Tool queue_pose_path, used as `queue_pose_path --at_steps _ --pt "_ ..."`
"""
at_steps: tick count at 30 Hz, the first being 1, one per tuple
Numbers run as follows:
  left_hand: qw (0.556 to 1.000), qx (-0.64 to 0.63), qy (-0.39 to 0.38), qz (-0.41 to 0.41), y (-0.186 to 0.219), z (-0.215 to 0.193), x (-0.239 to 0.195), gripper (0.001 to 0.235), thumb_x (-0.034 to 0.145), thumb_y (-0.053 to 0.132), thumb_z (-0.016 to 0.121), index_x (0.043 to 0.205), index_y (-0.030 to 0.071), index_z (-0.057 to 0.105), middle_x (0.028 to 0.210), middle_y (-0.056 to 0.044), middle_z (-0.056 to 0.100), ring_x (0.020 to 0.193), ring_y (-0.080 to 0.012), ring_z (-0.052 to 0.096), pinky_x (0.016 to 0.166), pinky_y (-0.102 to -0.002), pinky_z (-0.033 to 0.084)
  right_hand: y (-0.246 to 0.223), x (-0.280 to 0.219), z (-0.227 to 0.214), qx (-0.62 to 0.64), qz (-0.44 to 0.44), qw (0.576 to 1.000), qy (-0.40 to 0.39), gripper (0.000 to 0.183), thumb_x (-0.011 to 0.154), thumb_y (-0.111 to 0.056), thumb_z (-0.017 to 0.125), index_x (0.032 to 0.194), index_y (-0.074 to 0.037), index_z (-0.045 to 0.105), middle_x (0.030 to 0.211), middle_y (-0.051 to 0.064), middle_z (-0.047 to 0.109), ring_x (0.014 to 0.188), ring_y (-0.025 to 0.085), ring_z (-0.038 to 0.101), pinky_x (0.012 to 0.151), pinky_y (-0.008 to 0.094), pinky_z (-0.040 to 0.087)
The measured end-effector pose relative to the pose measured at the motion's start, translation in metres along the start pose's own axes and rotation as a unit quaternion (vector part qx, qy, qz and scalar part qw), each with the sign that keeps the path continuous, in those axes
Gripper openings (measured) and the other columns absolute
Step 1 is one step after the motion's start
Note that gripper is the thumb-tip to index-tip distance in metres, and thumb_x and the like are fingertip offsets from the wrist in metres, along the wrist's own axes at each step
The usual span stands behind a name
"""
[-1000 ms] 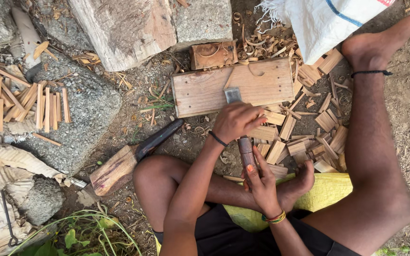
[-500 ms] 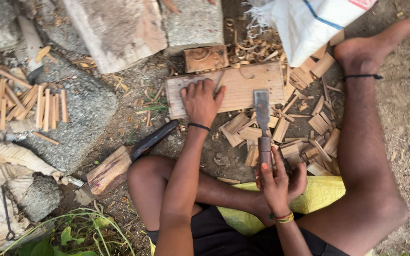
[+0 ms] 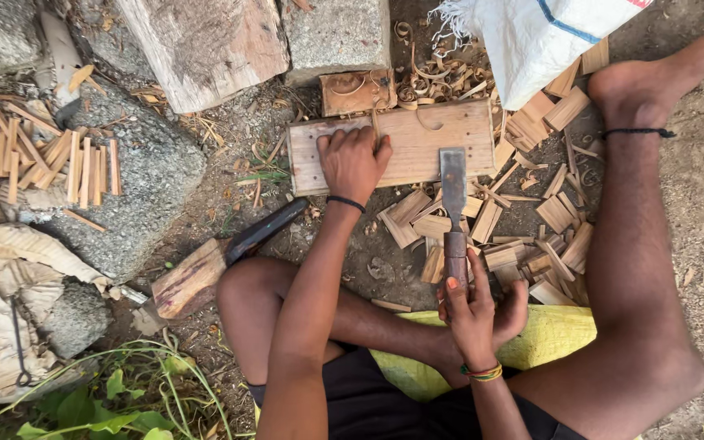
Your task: The person sits on the ground and uses a chisel to carve small wooden pieces placed on a wooden board. They repeatedly strike the chisel with a mallet to shape the wood, creating wood shavings that accumulate around the workspace.
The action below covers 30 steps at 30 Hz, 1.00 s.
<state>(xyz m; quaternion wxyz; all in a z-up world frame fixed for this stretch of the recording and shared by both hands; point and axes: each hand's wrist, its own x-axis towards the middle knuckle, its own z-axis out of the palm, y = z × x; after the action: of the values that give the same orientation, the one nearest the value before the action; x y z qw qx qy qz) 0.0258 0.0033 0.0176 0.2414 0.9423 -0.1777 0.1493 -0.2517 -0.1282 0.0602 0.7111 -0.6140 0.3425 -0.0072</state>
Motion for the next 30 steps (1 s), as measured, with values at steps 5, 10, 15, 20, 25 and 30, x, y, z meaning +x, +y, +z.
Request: queue_pose_path --at_steps 5,10,15,20,25,30 --pt "1.0 -0.003 -0.011 -0.012 -0.001 -0.005 0.0 0.039 0.091 0.044 0.073 0.077 0.009 0.067 0.074 -0.008 0.069 0.074 -0.027 0.061 0.083 -0.045 0.038 0.001 -0.002 0.004 0.006 -0.022 1.0 -0.004 0.067 0.1 -0.016 0.06 0.161 -0.01 0.034 0.076 0.004 0.062 0.051 0.007 0.05 0.045 0.022 0.041" --pt "0.999 -0.013 0.021 -0.029 -0.002 -0.014 -0.008 0.051 0.084 0.059 0.078 0.089 0.009 0.068 0.085 -0.009 0.067 0.085 -0.0301 0.06 0.093 -0.05 0.039 0.001 -0.001 0.005 0.004 -0.017 1.0 -0.006 0.067 0.101 -0.015 0.058 0.162 -0.011 0.03 0.077 0.005 0.063 0.05 0.008 0.049 0.045 0.022 0.039" --pt "0.999 -0.032 0.014 -0.006 -0.01 -0.013 -0.018 0.055 0.075 0.057 0.084 0.103 0.011 0.071 0.098 -0.007 0.064 0.094 -0.029 0.059 0.099 -0.051 0.038 -0.004 -0.001 0.006 -0.009 0.005 1.0 0.002 0.067 0.099 -0.014 0.056 0.161 -0.012 0.03 0.076 0.007 0.063 0.047 0.008 0.048 0.042 0.022 0.036" --pt "0.998 -0.045 -0.005 -0.03 -0.02 -0.002 -0.022 0.053 0.079 0.052 0.087 0.11 0.012 0.071 0.102 -0.005 0.063 0.099 -0.0271 0.059 0.102 -0.049 0.039 -0.006 -0.004 0.008 -0.002 0.009 1.0 0.002 0.066 0.1 -0.016 0.056 0.161 -0.012 0.031 0.077 0.007 0.064 0.046 0.008 0.046 0.042 0.022 0.035" --pt "0.999 -0.044 -0.003 -0.008 -0.021 -0.004 -0.023 0.069 0.073 0.056 0.089 0.119 0.01 0.067 0.117 -0.012 0.062 0.104 -0.0294 0.058 0.101 -0.052 0.036 -0.008 -0.009 0.011 -0.024 -0.005 1.0 0.002 0.067 0.099 -0.016 0.056 0.161 -0.011 0.033 0.074 0.007 0.063 0.047 0.009 0.049 0.042 0.022 0.037" --pt "0.986 -0.146 0.039 0.074 -0.011 -0.015 -0.023 0.089 0.07 0.057 0.087 0.137 0.009 0.053 0.133 -0.016 0.058 0.121 -0.0326 0.055 0.107 -0.055 0.039 -0.006 -0.009 0.016 -0.045 -0.001 0.999 0.003 0.066 0.098 -0.017 0.059 0.16 -0.01 0.035 0.072 0.006 0.063 0.047 0.009 0.049 0.042 0.024 0.037"
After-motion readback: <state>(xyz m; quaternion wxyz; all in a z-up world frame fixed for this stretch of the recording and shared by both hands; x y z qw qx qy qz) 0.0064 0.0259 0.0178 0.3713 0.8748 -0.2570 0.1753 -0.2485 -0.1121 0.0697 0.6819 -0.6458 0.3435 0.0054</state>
